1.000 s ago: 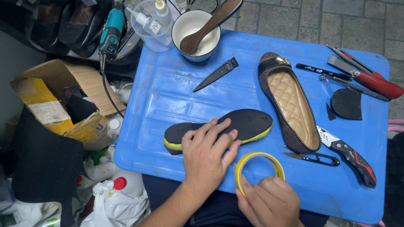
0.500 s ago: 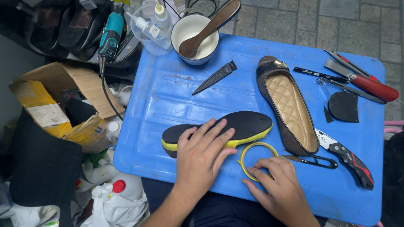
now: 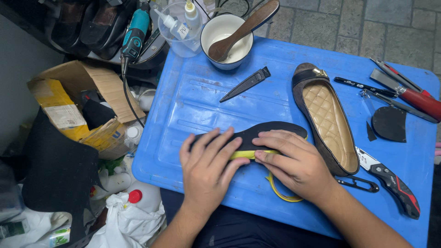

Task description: The person applies yellow masking tape along the perimeter of a shoe sole, pressing it down to secure it. They repeat the process on a second shoe sole, wrapping the tape around the edges and smoothing it in place.

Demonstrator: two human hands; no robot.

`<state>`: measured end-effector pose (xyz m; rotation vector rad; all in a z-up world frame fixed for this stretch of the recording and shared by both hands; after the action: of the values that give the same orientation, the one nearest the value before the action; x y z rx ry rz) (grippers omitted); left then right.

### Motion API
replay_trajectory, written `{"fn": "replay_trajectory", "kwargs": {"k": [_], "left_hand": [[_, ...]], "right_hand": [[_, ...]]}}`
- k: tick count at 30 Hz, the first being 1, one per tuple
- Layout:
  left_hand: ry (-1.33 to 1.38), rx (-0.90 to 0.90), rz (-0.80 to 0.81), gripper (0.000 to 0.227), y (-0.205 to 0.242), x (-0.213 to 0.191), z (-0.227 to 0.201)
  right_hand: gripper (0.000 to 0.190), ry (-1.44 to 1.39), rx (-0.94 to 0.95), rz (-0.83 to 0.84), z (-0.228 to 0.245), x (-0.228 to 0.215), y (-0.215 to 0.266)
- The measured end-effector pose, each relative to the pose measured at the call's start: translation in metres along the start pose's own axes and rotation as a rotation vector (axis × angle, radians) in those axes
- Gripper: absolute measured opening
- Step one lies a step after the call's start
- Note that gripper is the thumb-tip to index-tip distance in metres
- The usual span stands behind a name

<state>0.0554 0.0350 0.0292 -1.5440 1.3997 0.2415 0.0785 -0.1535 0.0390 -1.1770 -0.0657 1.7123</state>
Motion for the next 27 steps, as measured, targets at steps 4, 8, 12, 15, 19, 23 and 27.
{"fn": "replay_trajectory", "kwargs": {"k": [4,8,12,15,19,23,27], "left_hand": [[0.045,-0.225,-0.121,0.071,0.008,-0.012,0.029],[0.222,-0.525,0.084,0.095,0.025,-0.007,0.061],[0.626,-0.610,0.065,0.091,0.035,0.004,0.068],[1.070,-0.535,-0.097,0.092,0.025,0.005,0.067],[1.287,-0.405,-0.157,0.092,-0.018,0.003,0.070],[1.551,-0.347,-0.090,0.081,-0.082,0.029,0.063],[1.496,-0.357,0.254,0.061,-0.119,0.062,0.050]], "right_hand": [[0.019,-0.058,0.020,-0.022,-0.005,0.002,0.000],[0.025,-0.010,0.054,-0.030,-0.004,0.007,0.001],[0.069,0.108,0.173,-0.075,-0.006,0.007,0.001],[0.076,0.143,0.170,0.002,-0.008,0.007,0.004],[0.085,-0.192,0.223,0.062,-0.016,0.007,0.016],[0.097,-0.591,0.321,0.109,-0.019,0.026,0.031],[0.102,-0.851,0.400,-0.013,-0.030,0.037,0.039]]}}
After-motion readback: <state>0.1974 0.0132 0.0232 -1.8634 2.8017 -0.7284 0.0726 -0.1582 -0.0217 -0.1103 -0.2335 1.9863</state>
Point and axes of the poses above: each hand's wrist, its own y-axis away from the middle knuckle, its own x-axis out of the palm, z = x × y, the point moved 4 cm from there along -y, towards the middle knuckle, and after that the axes turned 2 degrees about -z, right-handed, at the moved point
